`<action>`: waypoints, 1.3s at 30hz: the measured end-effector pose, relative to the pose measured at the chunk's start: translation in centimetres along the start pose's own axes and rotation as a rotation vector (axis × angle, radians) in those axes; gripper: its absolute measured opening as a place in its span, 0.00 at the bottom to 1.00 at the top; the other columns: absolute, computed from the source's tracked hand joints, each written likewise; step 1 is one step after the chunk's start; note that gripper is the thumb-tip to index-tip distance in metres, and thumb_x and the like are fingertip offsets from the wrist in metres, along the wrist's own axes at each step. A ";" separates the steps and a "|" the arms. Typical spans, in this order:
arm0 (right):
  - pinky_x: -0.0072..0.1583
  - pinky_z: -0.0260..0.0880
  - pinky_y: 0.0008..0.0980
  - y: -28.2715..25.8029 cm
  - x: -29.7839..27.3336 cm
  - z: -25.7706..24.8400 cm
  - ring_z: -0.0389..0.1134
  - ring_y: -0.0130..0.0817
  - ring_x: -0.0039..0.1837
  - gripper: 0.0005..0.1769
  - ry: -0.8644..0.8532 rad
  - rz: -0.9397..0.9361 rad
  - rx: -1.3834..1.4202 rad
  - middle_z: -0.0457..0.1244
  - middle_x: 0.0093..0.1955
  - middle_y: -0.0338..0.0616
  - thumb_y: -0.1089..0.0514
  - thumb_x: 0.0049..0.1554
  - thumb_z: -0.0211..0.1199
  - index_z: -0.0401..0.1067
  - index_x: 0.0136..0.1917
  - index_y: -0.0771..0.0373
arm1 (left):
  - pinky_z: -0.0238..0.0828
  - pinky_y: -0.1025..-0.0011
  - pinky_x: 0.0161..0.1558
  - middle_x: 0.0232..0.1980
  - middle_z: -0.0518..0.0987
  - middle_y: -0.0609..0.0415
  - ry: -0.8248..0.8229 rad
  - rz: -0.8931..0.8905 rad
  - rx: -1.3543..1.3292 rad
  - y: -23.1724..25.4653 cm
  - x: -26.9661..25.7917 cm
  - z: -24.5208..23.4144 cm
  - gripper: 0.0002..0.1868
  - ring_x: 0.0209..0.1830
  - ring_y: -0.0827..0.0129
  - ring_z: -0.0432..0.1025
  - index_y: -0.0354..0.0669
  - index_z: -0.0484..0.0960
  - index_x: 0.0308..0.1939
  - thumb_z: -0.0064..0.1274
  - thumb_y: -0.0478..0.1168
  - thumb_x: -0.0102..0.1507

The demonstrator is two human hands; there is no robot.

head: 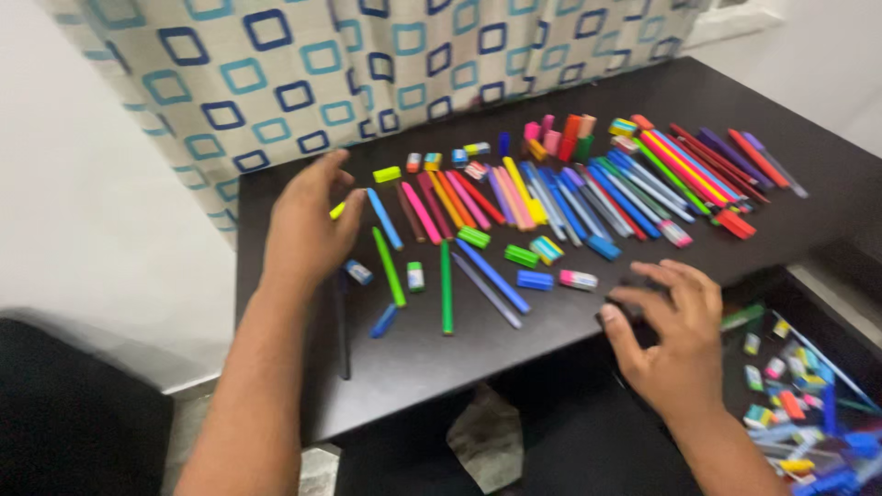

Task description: The person repeatedly transfers pens, markers, and erasers from a drawer onto a desk surface, arranging them in rows by color and type. The person handles items one at a time, occasionally adjusting the layout of the items on the desk.

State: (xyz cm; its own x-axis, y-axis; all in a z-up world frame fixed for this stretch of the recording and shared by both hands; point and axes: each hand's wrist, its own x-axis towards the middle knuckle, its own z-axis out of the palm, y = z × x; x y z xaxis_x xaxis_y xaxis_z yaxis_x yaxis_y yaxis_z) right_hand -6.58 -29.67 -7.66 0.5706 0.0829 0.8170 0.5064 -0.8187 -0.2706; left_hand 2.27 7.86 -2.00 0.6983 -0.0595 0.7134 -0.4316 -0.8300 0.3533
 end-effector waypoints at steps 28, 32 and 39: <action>0.67 0.62 0.48 18.9 -17.8 -8.4 0.66 0.52 0.63 0.16 -0.359 0.359 -0.174 0.69 0.54 0.52 0.59 0.51 0.66 0.79 0.53 0.63 | 0.69 0.56 0.59 0.56 0.79 0.39 -0.580 0.351 -0.539 26.2 -13.2 23.4 0.24 0.58 0.46 0.72 0.34 0.76 0.60 0.58 0.37 0.61; 0.67 0.64 0.44 18.8 -18.5 -7.8 0.67 0.47 0.60 0.16 -0.554 0.394 -0.094 0.69 0.48 0.46 0.65 0.46 0.62 0.79 0.49 0.61 | 0.69 0.56 0.60 0.54 0.81 0.39 -0.649 0.326 -0.580 27.9 -14.2 27.5 0.20 0.57 0.46 0.74 0.35 0.78 0.56 0.58 0.37 0.61; 0.63 0.63 0.47 19.0 -19.1 -7.6 0.64 0.51 0.58 0.15 -0.686 0.379 -0.122 0.67 0.49 0.48 0.61 0.40 0.69 0.79 0.44 0.63 | 0.70 0.54 0.56 0.49 0.83 0.41 -0.744 0.334 -0.560 29.7 -18.0 32.9 0.15 0.52 0.47 0.76 0.38 0.82 0.49 0.56 0.33 0.58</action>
State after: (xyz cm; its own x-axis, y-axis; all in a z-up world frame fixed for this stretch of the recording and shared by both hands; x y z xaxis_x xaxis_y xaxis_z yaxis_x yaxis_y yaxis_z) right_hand -12.72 -51.10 -24.52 0.9812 0.0846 0.1737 0.1456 -0.9145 -0.3774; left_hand -4.35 -33.99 -24.29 0.5891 -0.7355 0.3346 -0.7459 -0.3358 0.5751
